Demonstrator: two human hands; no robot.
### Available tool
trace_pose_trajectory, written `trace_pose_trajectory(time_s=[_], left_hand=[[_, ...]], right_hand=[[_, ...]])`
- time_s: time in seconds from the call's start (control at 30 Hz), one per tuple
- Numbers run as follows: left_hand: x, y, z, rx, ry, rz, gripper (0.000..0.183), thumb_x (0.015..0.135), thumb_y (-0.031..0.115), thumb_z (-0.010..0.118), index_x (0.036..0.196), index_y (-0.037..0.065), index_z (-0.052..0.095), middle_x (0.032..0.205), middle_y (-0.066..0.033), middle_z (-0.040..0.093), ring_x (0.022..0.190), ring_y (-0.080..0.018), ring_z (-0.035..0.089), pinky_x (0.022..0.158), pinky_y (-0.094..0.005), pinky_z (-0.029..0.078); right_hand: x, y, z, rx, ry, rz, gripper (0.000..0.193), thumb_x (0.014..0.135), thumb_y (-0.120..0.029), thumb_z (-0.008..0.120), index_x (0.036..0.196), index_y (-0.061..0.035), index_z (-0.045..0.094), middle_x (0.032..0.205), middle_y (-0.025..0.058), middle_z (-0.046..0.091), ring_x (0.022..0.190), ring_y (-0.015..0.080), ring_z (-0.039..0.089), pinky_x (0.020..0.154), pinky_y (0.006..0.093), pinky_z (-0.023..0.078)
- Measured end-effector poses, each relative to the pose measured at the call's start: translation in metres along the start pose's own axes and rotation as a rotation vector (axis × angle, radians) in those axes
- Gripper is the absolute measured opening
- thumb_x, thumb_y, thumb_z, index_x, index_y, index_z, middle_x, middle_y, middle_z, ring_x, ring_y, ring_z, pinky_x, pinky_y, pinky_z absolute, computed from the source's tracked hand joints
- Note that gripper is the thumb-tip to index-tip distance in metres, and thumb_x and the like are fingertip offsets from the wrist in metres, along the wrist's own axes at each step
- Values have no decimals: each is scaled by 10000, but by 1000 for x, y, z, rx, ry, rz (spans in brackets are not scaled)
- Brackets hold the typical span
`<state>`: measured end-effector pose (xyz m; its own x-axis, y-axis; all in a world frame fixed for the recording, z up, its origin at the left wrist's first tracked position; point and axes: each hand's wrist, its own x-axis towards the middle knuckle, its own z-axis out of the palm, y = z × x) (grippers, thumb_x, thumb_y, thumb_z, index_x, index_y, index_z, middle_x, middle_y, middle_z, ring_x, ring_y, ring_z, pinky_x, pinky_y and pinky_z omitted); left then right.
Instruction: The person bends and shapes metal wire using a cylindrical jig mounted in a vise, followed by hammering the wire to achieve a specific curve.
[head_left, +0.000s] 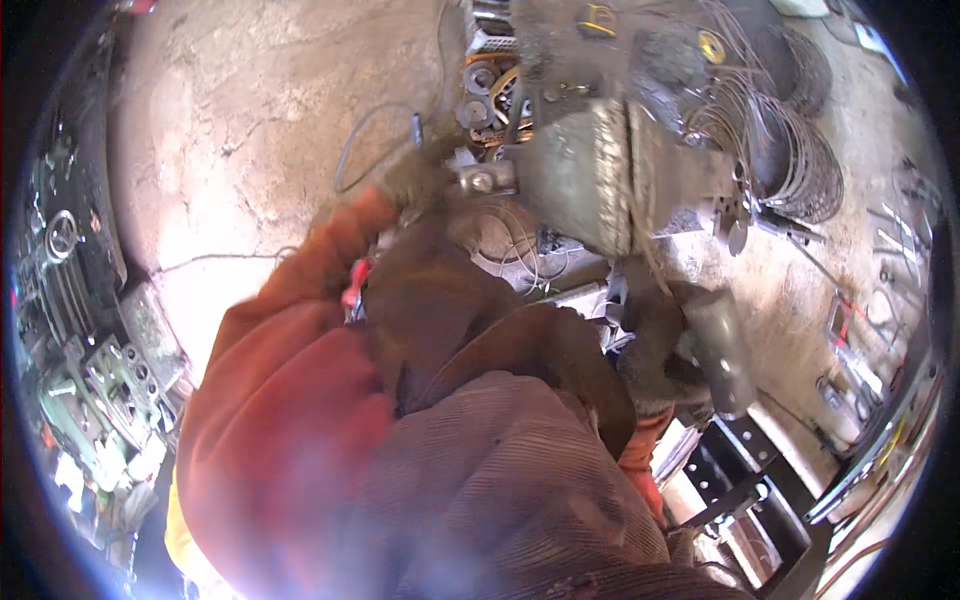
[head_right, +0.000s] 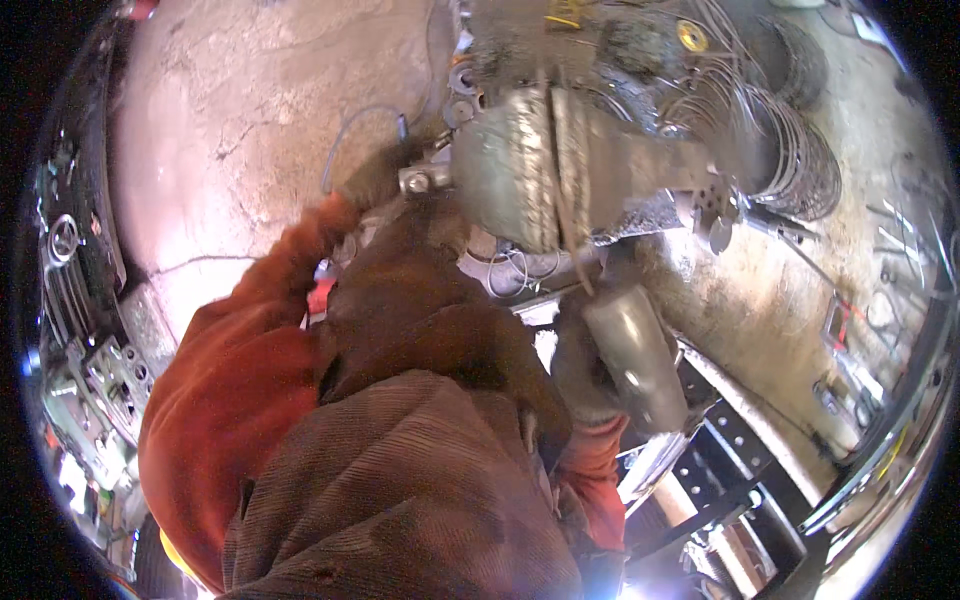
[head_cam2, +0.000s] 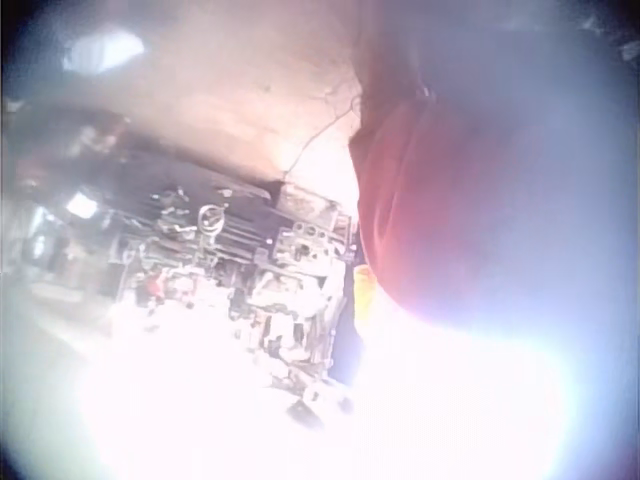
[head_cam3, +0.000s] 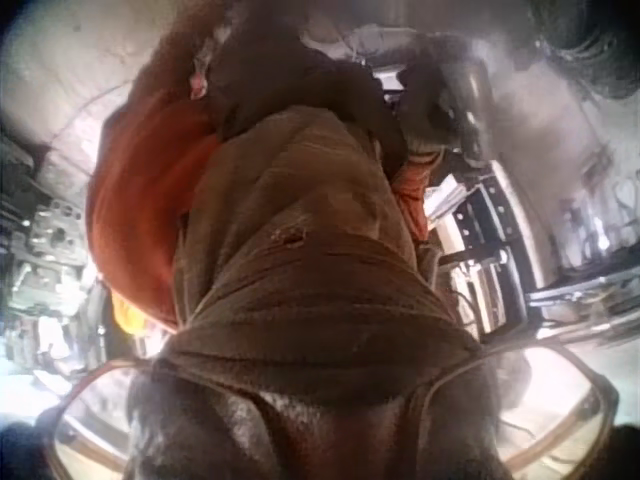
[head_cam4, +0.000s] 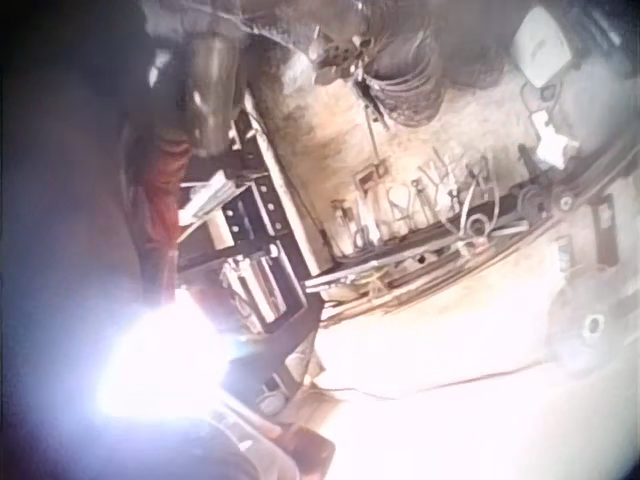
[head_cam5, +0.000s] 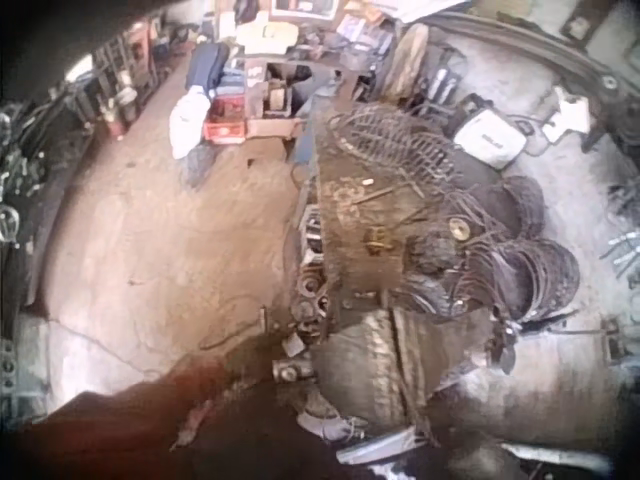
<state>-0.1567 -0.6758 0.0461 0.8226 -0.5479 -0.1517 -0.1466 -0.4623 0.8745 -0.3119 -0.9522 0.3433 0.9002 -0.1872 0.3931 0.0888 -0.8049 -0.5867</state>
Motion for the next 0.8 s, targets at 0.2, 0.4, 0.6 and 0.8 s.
trace_pose_trajectory(time_s=[0.2,0.4,0.6,0.8], left_hand=[[-60,116,27,-339,-9,121,374,918,203,672,1258,50,646,1156,-134,694,1046,-308,662,1005,-439,493],[-101,225,-22,-645,-319,168,508,1059,416,534,1309,-14,638,1252,-189,697,1137,-304,655,1085,-447,451],[-22,241,-104,-1384,33,342,752,1035,622,472,1318,-60,617,1266,-265,686,1113,-416,696,979,-527,556],[23,130,-92,-883,764,-272,448,967,383,669,1177,-12,690,972,-146,729,826,-228,706,740,-372,590]], right_hand=[[9,0,25,194,-64,17,290,757,-77,858,1027,-49,758,998,161,744,873,326,747,760,402,594],[39,-8,20,74,23,-396,301,768,-76,836,1056,-48,754,985,168,737,869,379,734,748,460,595],[59,-8,33,156,34,-463,227,865,-5,797,1087,-46,771,1066,140,774,988,285,762,873,379,591],[68,-7,41,190,87,-445,217,856,-55,798,1066,-52,743,909,156,754,779,365,753,625,417,576]])
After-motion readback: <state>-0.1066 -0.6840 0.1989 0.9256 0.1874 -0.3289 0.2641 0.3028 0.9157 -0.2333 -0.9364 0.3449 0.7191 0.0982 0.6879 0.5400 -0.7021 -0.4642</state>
